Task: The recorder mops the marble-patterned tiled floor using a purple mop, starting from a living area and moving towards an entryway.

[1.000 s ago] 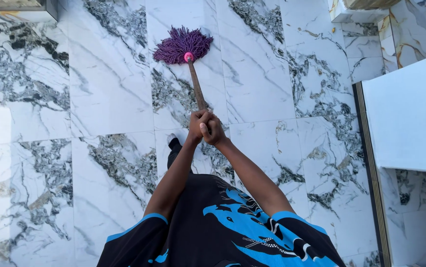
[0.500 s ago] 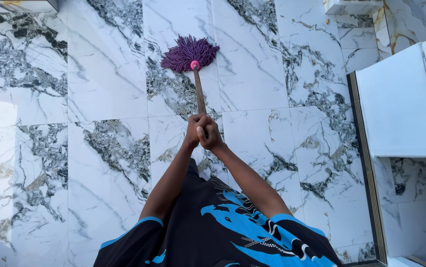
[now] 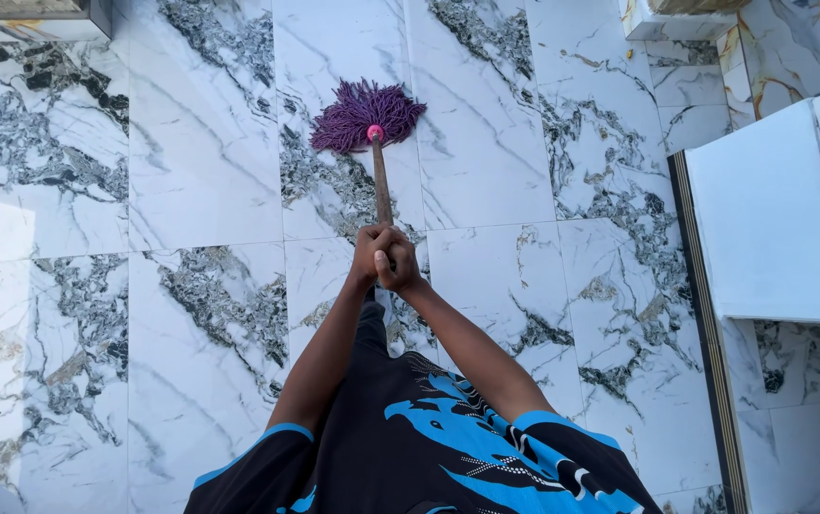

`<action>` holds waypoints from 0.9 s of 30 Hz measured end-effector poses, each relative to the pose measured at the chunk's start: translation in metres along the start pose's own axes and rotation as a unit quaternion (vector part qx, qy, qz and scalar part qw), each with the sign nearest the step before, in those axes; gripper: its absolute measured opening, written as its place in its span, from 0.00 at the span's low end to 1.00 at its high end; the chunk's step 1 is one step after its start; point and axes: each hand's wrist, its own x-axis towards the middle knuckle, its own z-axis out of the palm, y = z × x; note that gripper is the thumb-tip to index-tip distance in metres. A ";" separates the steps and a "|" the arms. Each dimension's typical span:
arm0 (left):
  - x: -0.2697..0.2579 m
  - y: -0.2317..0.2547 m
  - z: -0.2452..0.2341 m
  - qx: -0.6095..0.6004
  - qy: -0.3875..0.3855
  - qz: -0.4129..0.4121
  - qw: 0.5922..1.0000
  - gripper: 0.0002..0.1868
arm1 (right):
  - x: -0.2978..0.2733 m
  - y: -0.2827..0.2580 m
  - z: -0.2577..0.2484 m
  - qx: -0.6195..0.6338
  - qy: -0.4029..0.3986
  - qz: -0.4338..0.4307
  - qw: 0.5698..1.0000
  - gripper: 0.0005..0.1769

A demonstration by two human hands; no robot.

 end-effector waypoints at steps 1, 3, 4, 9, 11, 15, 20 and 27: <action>0.005 0.000 0.000 -0.001 0.004 -0.002 1.000 0.17 | -0.001 0.009 0.000 0.002 -0.003 0.002 1.000 0.21; 0.020 0.000 -0.002 0.021 -0.014 0.036 0.999 0.16 | 0.003 0.029 0.003 -0.012 -0.012 0.005 1.000 0.21; 0.026 -0.005 -0.004 0.020 -0.012 0.036 0.999 0.16 | 0.009 0.033 0.003 -0.011 -0.014 0.005 1.000 0.21; 0.073 -0.028 -0.012 0.002 0.009 -0.008 1.000 0.16 | 0.032 0.081 0.004 0.000 -0.025 -0.029 0.999 0.22; 0.098 -0.018 -0.015 -0.007 0.010 -0.004 1.000 0.15 | 0.048 0.109 0.006 -0.010 -0.030 -0.034 0.999 0.22; 0.162 -0.008 -0.028 0.002 0.023 -0.008 1.000 0.15 | 0.104 0.147 0.008 -0.020 -0.045 -0.032 0.998 0.21; 0.243 -0.004 -0.057 -0.031 0.012 -0.011 0.999 0.15 | 0.176 0.184 0.022 -0.024 -0.032 -0.036 0.999 0.22; 0.326 0.004 -0.075 -0.028 0.003 0.004 1.000 0.16 | 0.223 0.271 0.035 -0.021 -0.050 0.013 0.998 0.23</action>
